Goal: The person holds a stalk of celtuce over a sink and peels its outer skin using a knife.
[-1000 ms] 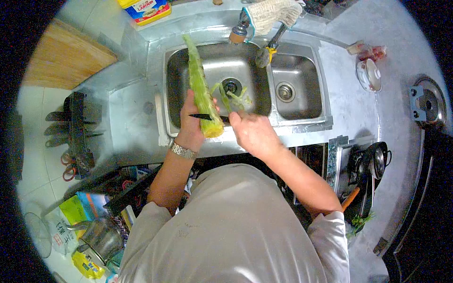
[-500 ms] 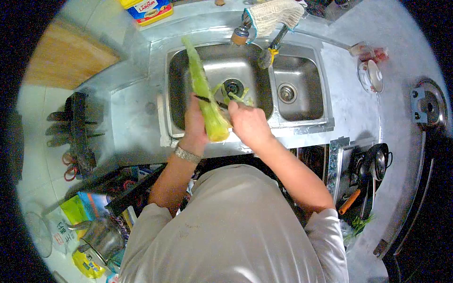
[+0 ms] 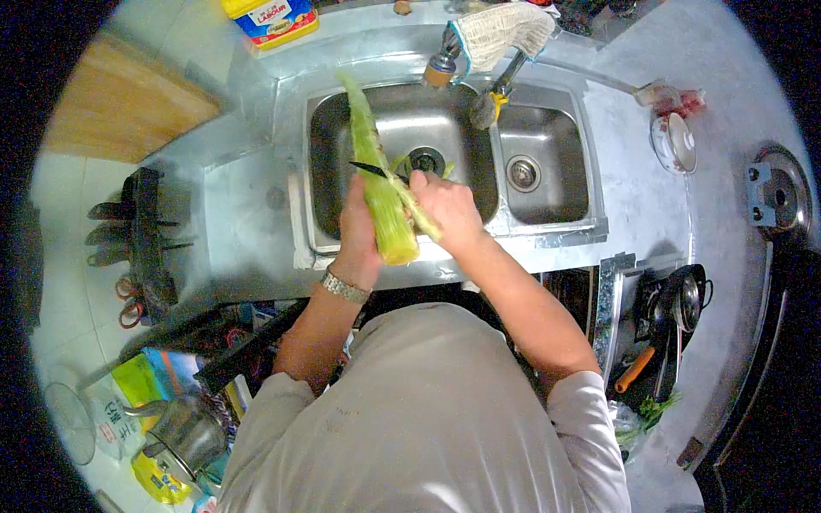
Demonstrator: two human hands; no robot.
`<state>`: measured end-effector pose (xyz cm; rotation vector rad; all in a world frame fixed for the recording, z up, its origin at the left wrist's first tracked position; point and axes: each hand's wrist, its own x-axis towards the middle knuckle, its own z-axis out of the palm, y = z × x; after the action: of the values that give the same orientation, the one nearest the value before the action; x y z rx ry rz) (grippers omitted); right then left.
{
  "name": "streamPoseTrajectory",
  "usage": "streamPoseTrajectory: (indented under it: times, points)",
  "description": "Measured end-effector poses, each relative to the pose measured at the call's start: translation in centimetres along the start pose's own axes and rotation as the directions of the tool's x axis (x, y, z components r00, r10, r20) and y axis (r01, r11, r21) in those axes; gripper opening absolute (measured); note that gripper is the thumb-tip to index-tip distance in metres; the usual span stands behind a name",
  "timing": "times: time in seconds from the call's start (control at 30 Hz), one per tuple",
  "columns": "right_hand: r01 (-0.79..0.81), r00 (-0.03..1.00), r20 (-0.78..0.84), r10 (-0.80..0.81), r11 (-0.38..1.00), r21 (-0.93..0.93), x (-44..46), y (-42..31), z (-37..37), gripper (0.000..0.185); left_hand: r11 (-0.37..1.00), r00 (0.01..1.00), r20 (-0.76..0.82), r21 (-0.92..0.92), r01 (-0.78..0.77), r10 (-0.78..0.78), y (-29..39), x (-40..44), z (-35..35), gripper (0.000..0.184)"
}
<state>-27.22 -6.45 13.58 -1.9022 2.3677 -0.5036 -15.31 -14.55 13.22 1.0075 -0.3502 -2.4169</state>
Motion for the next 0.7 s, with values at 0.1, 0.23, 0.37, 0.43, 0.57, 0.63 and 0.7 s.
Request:
streamPoseTrajectory:
  times: [0.1, 0.23, 0.37, 0.43, 0.57, 0.63, 0.7]
  points:
    - [0.012, 1.000, 0.023, -0.012, 1.000, -0.006, 0.4, 0.3, 0.0, 0.018, 0.999, 0.998, -0.049, -0.018, -0.039, 0.038, 0.0, 0.2, 0.1, 0.048]
    - [-0.024, 0.997, 0.079, 0.021, 0.999, 0.025, 1.5, 1.0, 0.6, 0.023, 0.998, 0.996, 0.074, 0.041, 0.044, -0.047, -0.1, -0.8, -0.2, 0.051]
    - [-0.058, 0.990, 0.125, 0.060, 0.998, -0.019, 1.9, 1.6, 0.7, 0.018, 0.997, 0.986, 0.143, 0.026, 0.078, -0.081, -0.4, -0.2, -0.9, 0.052]
    - [-0.061, 0.989, 0.135, 0.066, 0.997, -0.040, 1.9, 1.7, 1.1, 0.016, 0.997, 0.989, 0.132, 0.033, 0.066, -0.069, -0.5, -0.1, -1.1, 0.052]
    - [-0.052, 0.995, 0.084, 0.052, 0.999, -0.006, 2.1, 1.5, 1.8, 0.013, 0.998, 0.993, 0.109, 0.041, 0.049, -0.054, -0.3, 0.2, -1.5, 0.053]
    - [-0.059, 0.995, 0.082, 0.061, 0.998, -0.029, 2.4, 1.4, 2.2, 0.013, 0.997, 0.995, 0.095, 0.077, 0.029, -0.037, -0.1, 0.1, -1.3, 0.053]
    - [-0.058, 0.995, 0.073, 0.062, 0.997, -0.049, 3.1, 1.6, 2.5, 0.013, 0.993, 0.996, 0.086, 0.114, 0.007, -0.017, 0.1, 0.0, -1.0, 0.052]
